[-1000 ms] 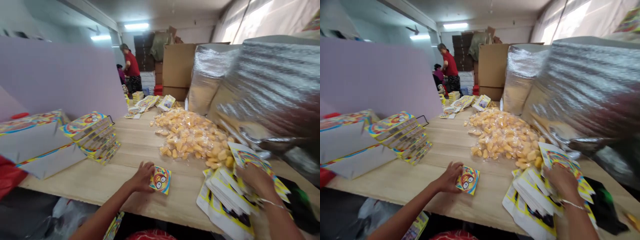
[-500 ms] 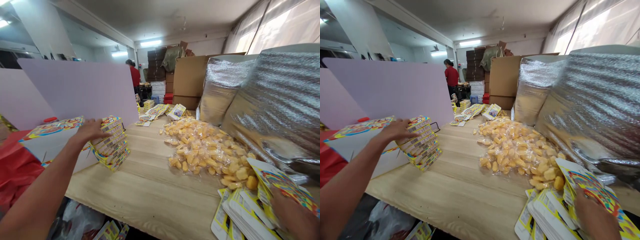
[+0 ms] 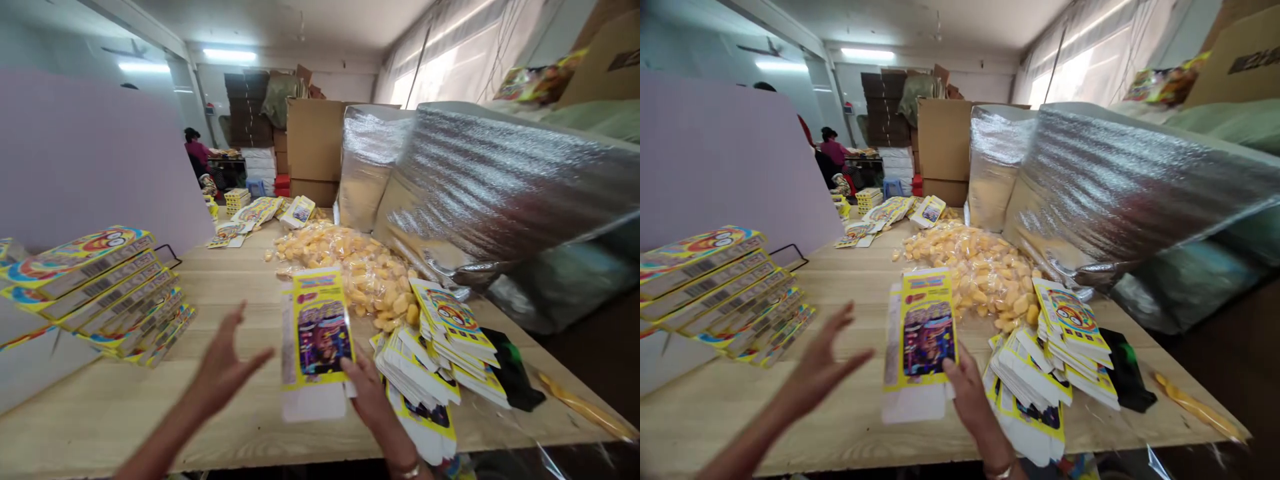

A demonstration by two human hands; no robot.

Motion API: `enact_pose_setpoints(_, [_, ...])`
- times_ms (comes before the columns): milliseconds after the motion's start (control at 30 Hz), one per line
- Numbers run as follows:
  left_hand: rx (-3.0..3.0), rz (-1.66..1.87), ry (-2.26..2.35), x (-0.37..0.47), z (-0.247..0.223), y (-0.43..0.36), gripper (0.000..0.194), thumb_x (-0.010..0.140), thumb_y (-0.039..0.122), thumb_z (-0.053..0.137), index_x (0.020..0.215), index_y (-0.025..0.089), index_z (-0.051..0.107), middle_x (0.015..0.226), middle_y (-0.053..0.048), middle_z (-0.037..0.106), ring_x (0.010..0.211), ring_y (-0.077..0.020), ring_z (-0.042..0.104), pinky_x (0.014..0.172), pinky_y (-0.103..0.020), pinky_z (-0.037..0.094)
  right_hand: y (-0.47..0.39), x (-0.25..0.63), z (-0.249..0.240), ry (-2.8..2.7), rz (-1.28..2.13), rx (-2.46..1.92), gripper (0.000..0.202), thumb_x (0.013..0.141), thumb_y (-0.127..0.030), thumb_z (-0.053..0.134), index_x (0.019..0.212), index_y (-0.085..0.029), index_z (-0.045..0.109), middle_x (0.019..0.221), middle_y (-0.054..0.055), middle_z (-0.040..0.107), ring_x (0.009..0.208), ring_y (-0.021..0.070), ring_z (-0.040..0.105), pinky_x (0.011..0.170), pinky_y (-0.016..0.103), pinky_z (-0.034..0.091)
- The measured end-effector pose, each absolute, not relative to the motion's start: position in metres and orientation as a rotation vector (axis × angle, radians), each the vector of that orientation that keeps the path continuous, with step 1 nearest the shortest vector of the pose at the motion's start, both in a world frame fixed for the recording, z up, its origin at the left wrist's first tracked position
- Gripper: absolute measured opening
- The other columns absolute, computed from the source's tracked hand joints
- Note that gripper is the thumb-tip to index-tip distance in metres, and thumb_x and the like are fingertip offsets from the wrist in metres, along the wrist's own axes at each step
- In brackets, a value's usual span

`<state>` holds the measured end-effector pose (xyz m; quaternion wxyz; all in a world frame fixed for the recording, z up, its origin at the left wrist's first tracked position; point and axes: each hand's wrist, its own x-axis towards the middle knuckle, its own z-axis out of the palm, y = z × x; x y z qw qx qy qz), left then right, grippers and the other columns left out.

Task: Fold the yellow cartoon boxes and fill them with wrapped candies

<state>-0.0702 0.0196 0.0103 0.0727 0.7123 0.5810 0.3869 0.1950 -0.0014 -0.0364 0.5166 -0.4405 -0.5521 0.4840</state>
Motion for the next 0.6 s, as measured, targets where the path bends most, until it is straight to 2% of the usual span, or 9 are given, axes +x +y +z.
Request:
enact_pose_setpoints(33, [1.99, 1.193, 1.662, -0.043, -0.008, 0.013, 0.085, 0.075, 0.052, 0.065, 0.144, 0.021, 0.027, 0.138, -0.02, 0.048, 0.113, -0.033, 0.059, 0.084, -0.048, 0.053, -0.008, 0.18, -0.039, -1.381, 1.162, -1.025, 0.038, 0.092, -0.038, 0.042, 0.125, -0.023, 0.056, 0.112, 0.01, 0.067, 0.105, 0.0261, 0.062, 0.092, 0.041, 0.05])
enact_pose_setpoints(67, [1.886, 1.23, 1.579, -0.022, -0.023, 0.008, 0.094, 0.072, 0.05, 0.07, 0.147, 0.021, 0.021, 0.141, -0.021, 0.044, 0.12, -0.0359, 0.054, 0.087, -0.05, 0.052, -0.015, 0.168, -0.041, -1.475, 1.136, -0.991, 0.04, 0.093, -0.035, 0.041, 0.129, -0.023, 0.052, 0.118, 0.01, 0.065, 0.11, 0.0259, 0.059, 0.096, 0.042, 0.048])
enact_pose_setpoints(133, [1.714, 1.26, 1.336, 0.002, -0.04, 0.004, 0.101, 0.067, 0.044, 0.075, 0.148, 0.024, 0.019, 0.14, -0.019, 0.046, 0.121, -0.0358, 0.053, 0.089, -0.05, 0.052, -0.026, 0.154, -0.042, -1.713, 1.072, -0.91, 0.045, 0.092, -0.031, 0.044, 0.137, -0.025, 0.045, 0.129, 0.009, 0.058, 0.117, 0.0255, 0.055, 0.098, 0.041, 0.046])
enact_pose_setpoints(200, [1.507, 1.161, 1.087, 0.005, -0.044, 0.003, 0.087, 0.067, 0.04, 0.075, 0.142, 0.026, 0.034, 0.126, -0.014, 0.059, 0.107, -0.0321, 0.061, 0.083, -0.046, 0.054, -0.029, 0.151, -0.041, -1.897, 1.037, -0.814, 0.052, 0.088, -0.029, 0.051, 0.139, -0.027, 0.041, 0.132, 0.009, 0.055, 0.116, 0.0248, 0.055, 0.094, 0.037, 0.05])
enact_pose_setpoints(300, [1.167, 0.902, 0.831, -0.008, -0.041, 0.001, 0.053, 0.068, 0.035, 0.073, 0.117, 0.022, 0.06, 0.096, -0.008, 0.07, 0.084, -0.0267, 0.068, 0.075, -0.041, 0.056, -0.019, 0.158, -0.041, -1.893, 0.821, -0.885, 0.05, 0.084, -0.027, 0.054, 0.133, -0.025, 0.044, 0.125, 0.01, 0.055, 0.113, 0.0248, 0.054, 0.094, 0.039, 0.049])
enact_pose_setpoints(367, [1.048, 0.774, 0.775, -0.014, -0.038, -0.003, 0.039, 0.069, 0.034, 0.074, 0.105, 0.02, 0.067, 0.085, -0.005, 0.072, 0.078, -0.0256, 0.069, 0.076, -0.041, 0.056, -0.008, 0.161, -0.039, -1.834, 0.541, -1.046, 0.054, 0.081, -0.026, 0.058, 0.133, -0.023, 0.044, 0.129, 0.012, 0.049, 0.121, 0.0285, 0.047, 0.103, 0.047, 0.04])
enact_pose_setpoints(433, [1.044, 0.698, 0.777, -0.017, -0.037, -0.008, 0.032, 0.072, 0.035, 0.073, 0.101, 0.021, 0.069, 0.081, -0.004, 0.072, 0.075, -0.0245, 0.069, 0.077, -0.042, 0.055, 0.001, 0.162, -0.033, -1.86, 0.389, -1.152, 0.062, 0.075, -0.025, 0.065, 0.133, -0.022, 0.044, 0.132, 0.013, 0.046, 0.123, 0.0306, 0.043, 0.106, 0.05, 0.035])
enact_pose_setpoints(500, [1.11, 0.651, 0.804, -0.018, -0.035, -0.014, 0.029, 0.076, 0.037, 0.069, 0.101, 0.022, 0.07, 0.082, -0.004, 0.073, 0.078, -0.0243, 0.069, 0.079, -0.041, 0.055, 0.007, 0.164, -0.025, -1.93, 0.448, -1.215, 0.057, 0.069, -0.025, 0.071, 0.122, -0.02, 0.053, 0.118, 0.012, 0.056, 0.11, 0.0285, 0.051, 0.097, 0.045, 0.042])
enact_pose_setpoints(600, [1.248, 0.644, 0.914, -0.02, -0.037, -0.021, 0.029, 0.074, 0.04, 0.07, 0.1, 0.026, 0.072, 0.087, -0.002, 0.074, 0.084, -0.0274, 0.068, 0.08, -0.042, 0.055, 0.008, 0.172, -0.016, -2.06, 0.708, -1.222, 0.025, 0.068, -0.029, 0.075, 0.089, -0.02, 0.063, 0.084, 0.001, 0.062, 0.079, 0.0185, 0.056, 0.074, 0.03, 0.046])
